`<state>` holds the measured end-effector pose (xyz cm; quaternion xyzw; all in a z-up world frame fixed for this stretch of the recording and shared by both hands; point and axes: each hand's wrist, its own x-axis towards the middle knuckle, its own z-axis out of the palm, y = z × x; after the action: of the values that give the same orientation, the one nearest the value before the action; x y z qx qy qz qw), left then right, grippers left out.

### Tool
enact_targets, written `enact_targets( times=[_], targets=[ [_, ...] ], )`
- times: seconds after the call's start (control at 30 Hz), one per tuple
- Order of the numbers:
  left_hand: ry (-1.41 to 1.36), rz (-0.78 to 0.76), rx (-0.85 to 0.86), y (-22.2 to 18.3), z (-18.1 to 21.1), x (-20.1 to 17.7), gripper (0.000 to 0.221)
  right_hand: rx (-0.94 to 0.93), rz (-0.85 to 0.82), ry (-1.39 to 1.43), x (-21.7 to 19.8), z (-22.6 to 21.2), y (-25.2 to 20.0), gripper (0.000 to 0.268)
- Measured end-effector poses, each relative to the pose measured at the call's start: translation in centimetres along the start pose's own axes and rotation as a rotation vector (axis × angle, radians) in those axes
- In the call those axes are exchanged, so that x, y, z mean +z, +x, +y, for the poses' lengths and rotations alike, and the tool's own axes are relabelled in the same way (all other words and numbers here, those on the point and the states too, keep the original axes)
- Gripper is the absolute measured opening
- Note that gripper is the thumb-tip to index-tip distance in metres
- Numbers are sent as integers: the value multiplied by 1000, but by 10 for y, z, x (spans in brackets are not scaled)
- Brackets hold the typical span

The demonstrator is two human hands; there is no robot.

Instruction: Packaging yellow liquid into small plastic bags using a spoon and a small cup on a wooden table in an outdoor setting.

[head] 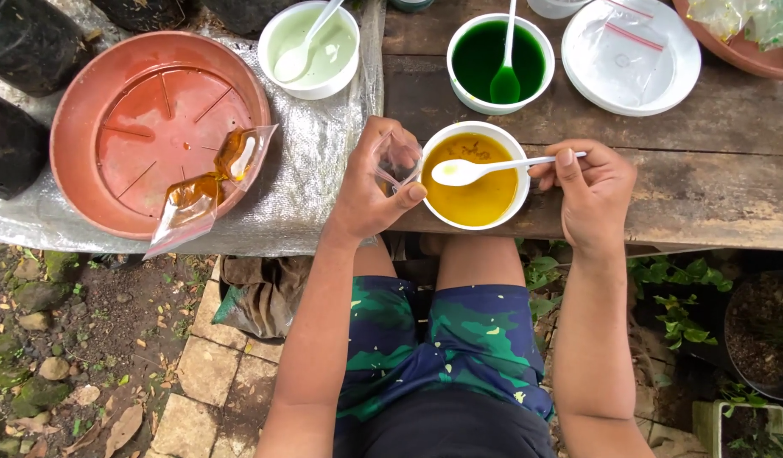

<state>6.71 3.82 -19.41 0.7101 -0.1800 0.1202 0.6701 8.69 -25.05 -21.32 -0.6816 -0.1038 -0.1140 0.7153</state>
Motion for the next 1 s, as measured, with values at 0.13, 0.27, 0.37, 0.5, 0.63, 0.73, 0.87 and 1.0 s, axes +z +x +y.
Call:
enact_targets(
  times=[0.13, 0.27, 0.37, 0.5, 0.63, 0.73, 0.87, 1.0],
  targets=[
    [5, 1, -8, 0, 1, 1, 61, -5, -1, -10, 2, -3, 0, 21],
    [-5, 0, -10, 0, 1, 0, 59, 6, -12, -17, 4, -8, -1, 19],
    [-5, 4, -14, 1, 0, 0, 59, -2, -17, -31, 4, -8, -1, 18],
    [-1, -3, 11, 1, 2, 1, 60, -16, -20, -41, 5, -11, -1, 19],
    [-18, -13, 7, 1, 6, 1, 58, -14, -16, -45, 7, -13, -2, 19],
    [-19, -7, 13, 2, 6, 2, 58, -15, -12, -47, 6, -12, -1, 20],
    [-11, 2, 19, 0, 8, 1, 58, -17, -21, -57, 7, -13, -3, 20],
    [-10, -5, 26, 2, 5, 1, 57, -22, -16, -63, 7, -14, -1, 20]
  ],
)
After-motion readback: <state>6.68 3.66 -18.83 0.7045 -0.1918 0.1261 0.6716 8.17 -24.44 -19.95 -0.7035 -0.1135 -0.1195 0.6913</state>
